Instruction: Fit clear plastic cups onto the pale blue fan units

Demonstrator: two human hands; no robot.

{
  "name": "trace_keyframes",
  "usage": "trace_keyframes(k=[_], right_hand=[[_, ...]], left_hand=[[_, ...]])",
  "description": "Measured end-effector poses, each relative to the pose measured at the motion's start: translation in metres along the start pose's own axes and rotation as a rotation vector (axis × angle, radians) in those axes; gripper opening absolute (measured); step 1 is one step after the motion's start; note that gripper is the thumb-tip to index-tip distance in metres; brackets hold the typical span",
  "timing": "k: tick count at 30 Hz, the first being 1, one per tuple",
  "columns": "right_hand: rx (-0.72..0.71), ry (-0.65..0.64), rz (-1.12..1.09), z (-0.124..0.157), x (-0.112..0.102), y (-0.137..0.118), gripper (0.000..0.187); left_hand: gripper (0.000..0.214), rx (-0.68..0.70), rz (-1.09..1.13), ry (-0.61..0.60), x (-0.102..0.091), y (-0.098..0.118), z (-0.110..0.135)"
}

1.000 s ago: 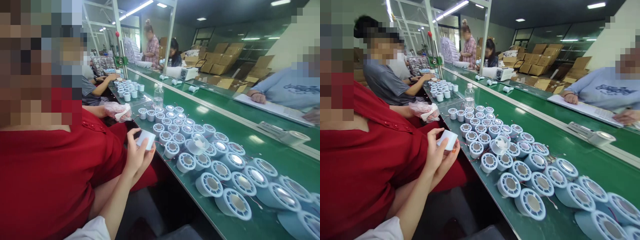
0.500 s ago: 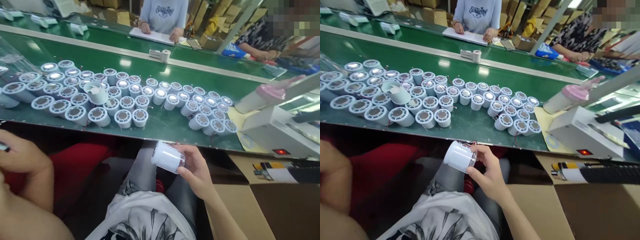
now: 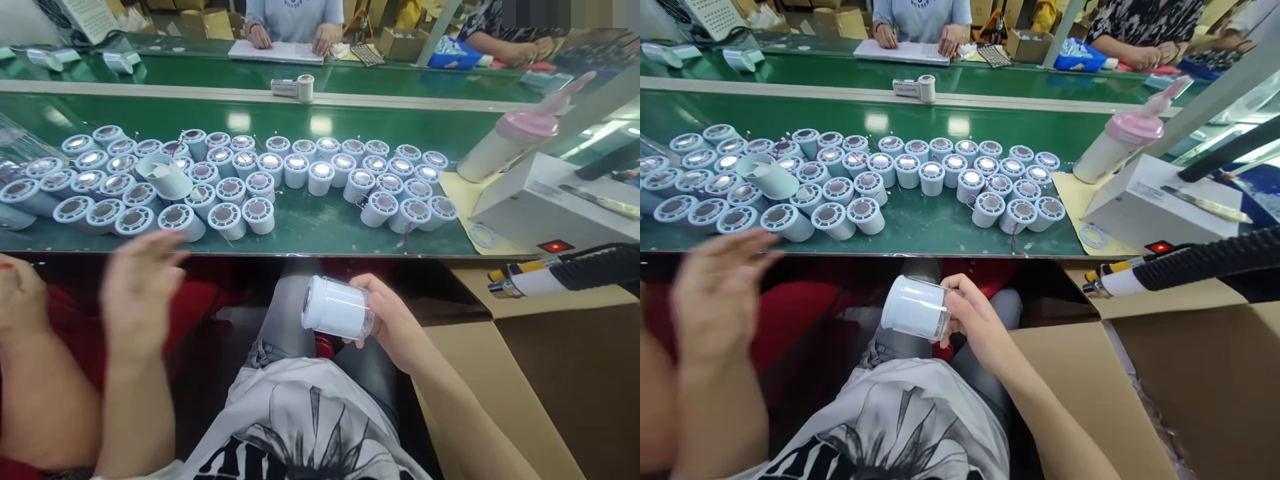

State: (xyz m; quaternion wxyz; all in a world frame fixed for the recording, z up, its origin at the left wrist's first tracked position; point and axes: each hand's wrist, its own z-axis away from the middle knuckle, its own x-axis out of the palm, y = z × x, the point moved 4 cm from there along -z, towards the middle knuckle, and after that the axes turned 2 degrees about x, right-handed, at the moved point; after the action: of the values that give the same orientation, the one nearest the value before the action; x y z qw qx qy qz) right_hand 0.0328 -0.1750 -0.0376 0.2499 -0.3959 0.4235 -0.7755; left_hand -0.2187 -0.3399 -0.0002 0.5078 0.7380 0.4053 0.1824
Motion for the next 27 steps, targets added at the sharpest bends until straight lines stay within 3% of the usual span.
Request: trace_keyframes(k=[3,4,6,8,11,17,19,24,27], right_hand=[[0.078,0.003,-0.038,0.009,-0.004,0.005,0.041],[0.100,0.007,-0.054,0.012,-0.005,0.006,0.040],[0.141,0.024,-0.090,0.019,-0.009,0.010,0.041],[0.204,0.034,-0.115,0.025,-0.013,0.013,0.044],[0.351,0.011,-0.134,0.034,-0.015,0.016,0.055],[0.513,-0.082,-0.113,0.043,-0.014,0.021,0.078],[0.395,-0.113,0.025,0.042,-0.017,0.023,0.080],[-0.349,0.011,0.493,0.048,-0.031,0.010,0.068],[-0.695,-0.030,0.805,0.057,-0.028,0.002,0.065]], left_hand=[[0.069,-0.058,0.222,-0.588,0.085,0.014,0.019],[0.080,-0.069,0.227,-0.762,0.105,0.018,0.027],[0.093,-0.016,0.189,-0.971,0.130,0.025,0.037],[0.088,0.066,0.170,-1.052,0.142,0.029,0.041],[0.075,0.131,0.162,-1.046,0.150,0.029,0.043],[0.066,0.093,0.138,-1.055,0.155,0.033,0.049],[0.063,-0.013,0.127,-1.056,0.154,0.035,0.051],[0.061,-0.247,0.153,-1.010,0.150,0.035,0.052],[0.063,-0.323,0.162,-1.020,0.150,0.032,0.053]])
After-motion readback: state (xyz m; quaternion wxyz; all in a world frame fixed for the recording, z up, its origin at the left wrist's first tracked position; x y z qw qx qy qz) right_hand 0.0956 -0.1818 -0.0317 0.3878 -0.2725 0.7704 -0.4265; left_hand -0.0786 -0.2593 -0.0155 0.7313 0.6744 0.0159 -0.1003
